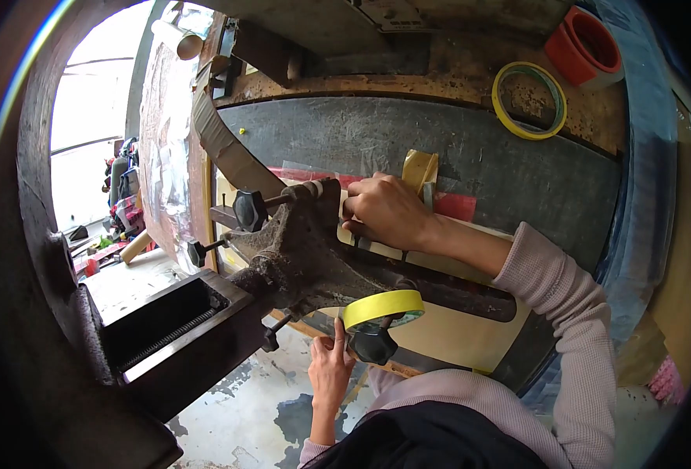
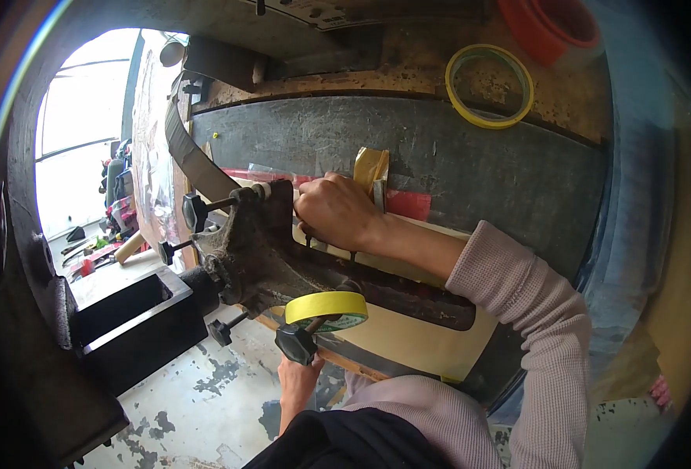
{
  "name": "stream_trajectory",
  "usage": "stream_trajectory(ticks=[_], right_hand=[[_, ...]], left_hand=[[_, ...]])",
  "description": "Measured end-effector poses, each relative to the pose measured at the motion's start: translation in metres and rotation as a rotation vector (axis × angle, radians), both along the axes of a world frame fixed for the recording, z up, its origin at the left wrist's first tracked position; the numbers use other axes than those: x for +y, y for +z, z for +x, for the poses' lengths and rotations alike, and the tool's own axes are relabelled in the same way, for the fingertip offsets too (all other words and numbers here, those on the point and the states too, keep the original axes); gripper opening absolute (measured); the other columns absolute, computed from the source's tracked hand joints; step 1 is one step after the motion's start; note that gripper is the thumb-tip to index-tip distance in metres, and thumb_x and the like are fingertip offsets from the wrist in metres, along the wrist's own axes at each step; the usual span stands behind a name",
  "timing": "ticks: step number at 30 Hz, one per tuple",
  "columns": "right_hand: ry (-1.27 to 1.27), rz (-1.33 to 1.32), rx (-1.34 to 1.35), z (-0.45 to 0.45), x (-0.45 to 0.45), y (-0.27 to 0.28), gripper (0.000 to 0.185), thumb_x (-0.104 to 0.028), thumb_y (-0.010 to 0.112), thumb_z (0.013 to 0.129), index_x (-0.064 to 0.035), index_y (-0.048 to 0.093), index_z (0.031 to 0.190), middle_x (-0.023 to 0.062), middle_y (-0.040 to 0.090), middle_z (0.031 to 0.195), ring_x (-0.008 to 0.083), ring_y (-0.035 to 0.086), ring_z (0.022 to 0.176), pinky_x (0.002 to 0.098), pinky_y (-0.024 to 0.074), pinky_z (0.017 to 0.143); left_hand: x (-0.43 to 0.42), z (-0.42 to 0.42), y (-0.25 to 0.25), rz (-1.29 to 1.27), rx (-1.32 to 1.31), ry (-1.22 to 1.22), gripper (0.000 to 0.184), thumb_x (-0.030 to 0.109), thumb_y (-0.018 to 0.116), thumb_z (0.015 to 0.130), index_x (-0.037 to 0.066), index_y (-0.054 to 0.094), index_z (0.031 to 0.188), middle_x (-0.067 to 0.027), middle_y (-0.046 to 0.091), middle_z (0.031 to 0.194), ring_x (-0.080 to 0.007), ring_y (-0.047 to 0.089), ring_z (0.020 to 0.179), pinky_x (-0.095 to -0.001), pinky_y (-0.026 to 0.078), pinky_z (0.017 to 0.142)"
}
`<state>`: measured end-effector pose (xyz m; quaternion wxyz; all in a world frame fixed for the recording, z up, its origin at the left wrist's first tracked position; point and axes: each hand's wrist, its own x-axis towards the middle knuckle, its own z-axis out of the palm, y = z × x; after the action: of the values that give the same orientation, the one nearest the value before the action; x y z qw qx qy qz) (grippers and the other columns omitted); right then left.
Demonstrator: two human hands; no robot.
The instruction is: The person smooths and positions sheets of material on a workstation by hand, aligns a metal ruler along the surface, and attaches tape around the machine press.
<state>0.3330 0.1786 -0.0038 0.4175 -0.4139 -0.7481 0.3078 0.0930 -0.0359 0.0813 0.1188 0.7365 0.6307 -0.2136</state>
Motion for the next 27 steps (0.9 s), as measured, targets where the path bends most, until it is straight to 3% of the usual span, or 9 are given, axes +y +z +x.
stream_trajectory(ticks=[14, 17, 20, 23, 27], right_hand=[[0.016, -0.164, 0.042, 0.000, 0.004, 0.006, 0.013, -0.010, 0.073, 0.072, -0.0011, 0.067, 0.080, 0.0154, 0.063, 0.076, 0.0310, 0.065, 0.072, 0.0417, 0.0521, 0.072], [-0.009, -0.135, 0.072, -0.002, 0.003, 0.006, 0.012, -0.007, 0.069, 0.069, 0.0027, 0.062, 0.068, 0.0227, 0.064, 0.076, 0.0351, 0.066, 0.075, 0.0420, 0.0535, 0.071], [-0.002, -0.224, 0.063, 0.007, 0.004, 0.015, 0.010, -0.009, 0.072, 0.072, -0.0008, 0.067, 0.077, 0.0148, 0.064, 0.075, 0.0301, 0.066, 0.071, 0.0391, 0.0518, 0.069], [0.064, -0.437, 0.240, 0.028, 0.010, 0.022, 0.010, -0.009, 0.070, 0.073, 0.0004, 0.067, 0.075, 0.0146, 0.064, 0.074, 0.0298, 0.065, 0.070, 0.0384, 0.0514, 0.068], [0.063, -0.233, 0.054, 0.030, 0.004, 0.019, 0.014, -0.010, 0.069, 0.076, 0.0021, 0.063, 0.078, 0.0172, 0.062, 0.079, 0.0314, 0.064, 0.079, 0.0402, 0.0504, 0.073]], left_hand=[[-0.001, -0.001, -0.001, -0.020, 0.036, 0.022, 0.082, 0.011, 0.072, 0.071, 0.016, 0.038, 0.144, -0.0099, 0.047, 0.092, -0.0244, 0.054, 0.085, -0.0356, 0.053, 0.062], [-0.001, 0.000, -0.001, -0.023, 0.031, 0.028, 0.082, 0.012, 0.073, 0.070, 0.016, 0.038, 0.144, -0.0100, 0.047, 0.092, -0.0244, 0.054, 0.085, -0.0355, 0.053, 0.062], [-0.001, -0.003, -0.001, -0.011, 0.010, 0.007, 0.082, 0.012, 0.073, 0.070, 0.016, 0.038, 0.144, -0.0102, 0.047, 0.092, -0.0243, 0.054, 0.085, -0.0354, 0.053, 0.062], [-0.002, -0.002, -0.001, -0.011, 0.013, 0.011, 0.083, 0.012, 0.074, 0.070, 0.016, 0.038, 0.144, -0.0103, 0.047, 0.092, -0.0244, 0.054, 0.085, -0.0354, 0.053, 0.062], [-0.003, -0.004, -0.002, -0.030, 0.033, 0.012, 0.083, 0.011, 0.074, 0.069, 0.016, 0.038, 0.144, -0.0103, 0.046, 0.092, -0.0247, 0.053, 0.084, -0.0353, 0.053, 0.062]])
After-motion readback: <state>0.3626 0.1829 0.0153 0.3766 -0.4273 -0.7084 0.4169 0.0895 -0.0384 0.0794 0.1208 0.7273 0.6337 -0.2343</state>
